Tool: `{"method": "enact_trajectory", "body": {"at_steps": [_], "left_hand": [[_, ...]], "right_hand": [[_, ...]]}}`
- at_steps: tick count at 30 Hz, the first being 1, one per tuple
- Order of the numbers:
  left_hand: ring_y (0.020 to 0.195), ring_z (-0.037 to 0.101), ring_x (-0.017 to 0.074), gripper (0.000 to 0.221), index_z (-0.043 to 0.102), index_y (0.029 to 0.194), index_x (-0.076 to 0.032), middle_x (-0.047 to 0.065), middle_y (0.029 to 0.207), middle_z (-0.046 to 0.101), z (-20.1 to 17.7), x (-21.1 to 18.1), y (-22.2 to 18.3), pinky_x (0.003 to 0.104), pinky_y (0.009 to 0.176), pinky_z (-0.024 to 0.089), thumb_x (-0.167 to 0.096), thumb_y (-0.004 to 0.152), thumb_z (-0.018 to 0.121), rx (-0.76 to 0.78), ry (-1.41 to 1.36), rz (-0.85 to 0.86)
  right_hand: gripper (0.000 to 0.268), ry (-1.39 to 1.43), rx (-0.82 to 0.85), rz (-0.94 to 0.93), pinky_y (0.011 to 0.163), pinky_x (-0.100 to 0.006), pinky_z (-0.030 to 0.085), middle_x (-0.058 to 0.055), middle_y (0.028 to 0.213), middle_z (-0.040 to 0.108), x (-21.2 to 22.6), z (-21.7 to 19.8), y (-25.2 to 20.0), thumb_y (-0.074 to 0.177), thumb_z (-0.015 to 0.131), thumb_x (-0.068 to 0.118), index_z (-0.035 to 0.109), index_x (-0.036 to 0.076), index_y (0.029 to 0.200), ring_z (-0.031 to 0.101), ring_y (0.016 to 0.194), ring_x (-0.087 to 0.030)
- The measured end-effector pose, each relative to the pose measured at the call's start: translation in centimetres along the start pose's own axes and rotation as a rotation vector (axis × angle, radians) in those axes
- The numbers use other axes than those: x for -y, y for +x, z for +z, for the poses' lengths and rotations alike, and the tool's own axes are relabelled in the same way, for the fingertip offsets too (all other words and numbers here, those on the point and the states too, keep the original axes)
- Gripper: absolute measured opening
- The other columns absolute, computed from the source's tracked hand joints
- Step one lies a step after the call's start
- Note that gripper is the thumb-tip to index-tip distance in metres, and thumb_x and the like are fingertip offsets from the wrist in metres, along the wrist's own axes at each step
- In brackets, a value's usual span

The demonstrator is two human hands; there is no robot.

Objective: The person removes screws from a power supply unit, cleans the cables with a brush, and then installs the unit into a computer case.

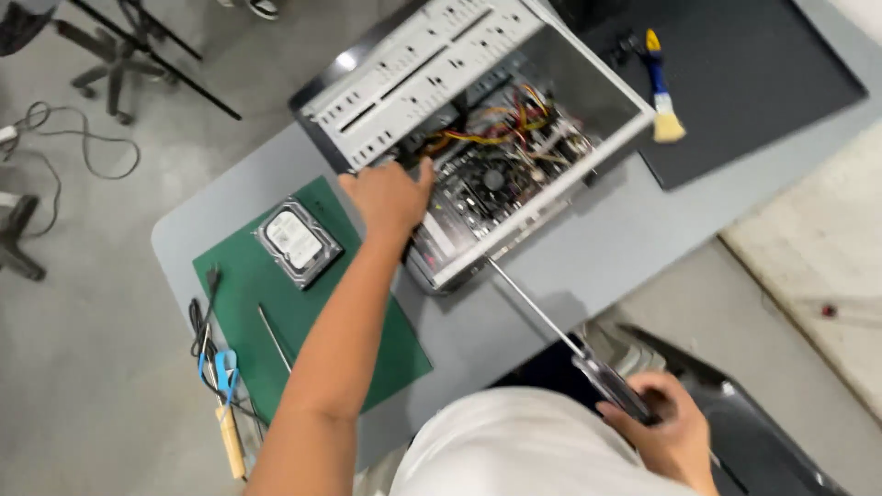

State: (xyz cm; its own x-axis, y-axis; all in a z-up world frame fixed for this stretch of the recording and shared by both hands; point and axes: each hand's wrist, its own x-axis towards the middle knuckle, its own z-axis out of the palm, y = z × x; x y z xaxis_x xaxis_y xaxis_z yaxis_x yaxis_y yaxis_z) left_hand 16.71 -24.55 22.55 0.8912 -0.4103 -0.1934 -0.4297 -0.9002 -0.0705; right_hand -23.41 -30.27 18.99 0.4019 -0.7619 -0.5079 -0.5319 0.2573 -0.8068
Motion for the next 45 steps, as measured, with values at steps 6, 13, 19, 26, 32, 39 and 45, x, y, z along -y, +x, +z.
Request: {"method": "enact_trajectory", "body": {"at_steps": [6,13,19,26,32,39,45], "left_hand": [[0.077,0.054,0.0286,0.066,0.043,0.051,-0.015,0.002,0.054,0.049,1.3,0.5,0.5,0.045,0.09,0.028,-0.062,0.094,0.024,-0.047,-0.119,0.033],[0.071,0.053,0.0285,0.066,0.053,0.054,-0.012,0.004,0.055,0.055,2.6,0.5,1.1,0.044,0.085,0.027,-0.059,0.093,0.027,-0.212,-0.175,0.088],[0.071,0.053,0.0271,0.065,0.056,0.058,-0.012,0.004,0.056,0.057,2.6,0.4,1.3,0.043,0.085,0.027,-0.059,0.093,0.027,-0.187,-0.16,0.066],[0.069,0.054,0.0269,0.065,0.06,0.06,-0.013,0.002,0.058,0.058,3.2,0.5,1.5,0.045,0.088,0.027,-0.052,0.098,0.025,-0.214,-0.171,0.062],[0.071,0.049,0.0238,0.059,0.056,0.059,-0.017,-0.002,0.055,0.053,3.3,0.6,1.9,0.043,0.085,0.026,-0.036,0.102,0.021,-0.147,-0.119,0.067],[0.071,0.049,0.024,0.059,0.056,0.058,-0.016,-0.002,0.055,0.054,3.8,0.8,2.3,0.042,0.085,0.027,-0.035,0.102,0.022,-0.178,-0.141,0.089],[0.071,0.048,0.025,0.059,0.053,0.055,-0.016,-0.002,0.053,0.05,3.4,1.0,2.2,0.044,0.086,0.028,-0.034,0.103,0.023,-0.184,-0.138,0.112]], "right_hand": [[0.031,-0.159,-0.315,-0.492,0.068,-0.024,0.045,-0.012,0.081,0.063,0.2,2.7,-2.4,0.071,0.076,0.001,0.067,-0.002,0.101,0.058,0.07,-0.016],[0.053,0.476,0.22,0.389,0.04,-0.028,0.019,-0.011,0.044,0.037,-1.2,0.5,0.4,0.092,0.053,0.039,0.062,-0.013,0.085,0.03,0.037,-0.018],[0.039,-0.332,-0.326,-0.423,0.069,-0.025,0.048,-0.006,0.095,0.064,0.2,1.3,-1.4,0.058,0.085,0.016,0.068,0.006,0.092,0.059,0.082,-0.014],[0.041,-0.441,-0.18,-0.179,0.056,-0.028,0.045,-0.007,0.063,0.066,2.0,2.1,-2.6,0.082,0.052,0.041,0.073,0.007,0.09,0.059,0.059,-0.014],[0.047,0.382,0.457,0.209,0.041,-0.019,0.025,-0.015,0.071,0.056,-0.4,-0.5,0.9,0.077,0.065,0.028,0.058,0.001,0.115,0.036,0.044,-0.008],[0.032,-0.521,-0.337,-0.59,0.073,-0.027,0.043,-0.004,0.082,0.062,0.6,0.4,-1.0,0.076,0.069,0.031,0.069,0.006,0.097,0.059,0.078,-0.016],[0.044,-0.009,0.088,0.187,0.045,-0.03,0.029,-0.014,0.053,0.05,0.7,0.9,0.1,0.092,0.051,0.033,0.07,-0.005,0.082,0.042,0.045,-0.02]]}}
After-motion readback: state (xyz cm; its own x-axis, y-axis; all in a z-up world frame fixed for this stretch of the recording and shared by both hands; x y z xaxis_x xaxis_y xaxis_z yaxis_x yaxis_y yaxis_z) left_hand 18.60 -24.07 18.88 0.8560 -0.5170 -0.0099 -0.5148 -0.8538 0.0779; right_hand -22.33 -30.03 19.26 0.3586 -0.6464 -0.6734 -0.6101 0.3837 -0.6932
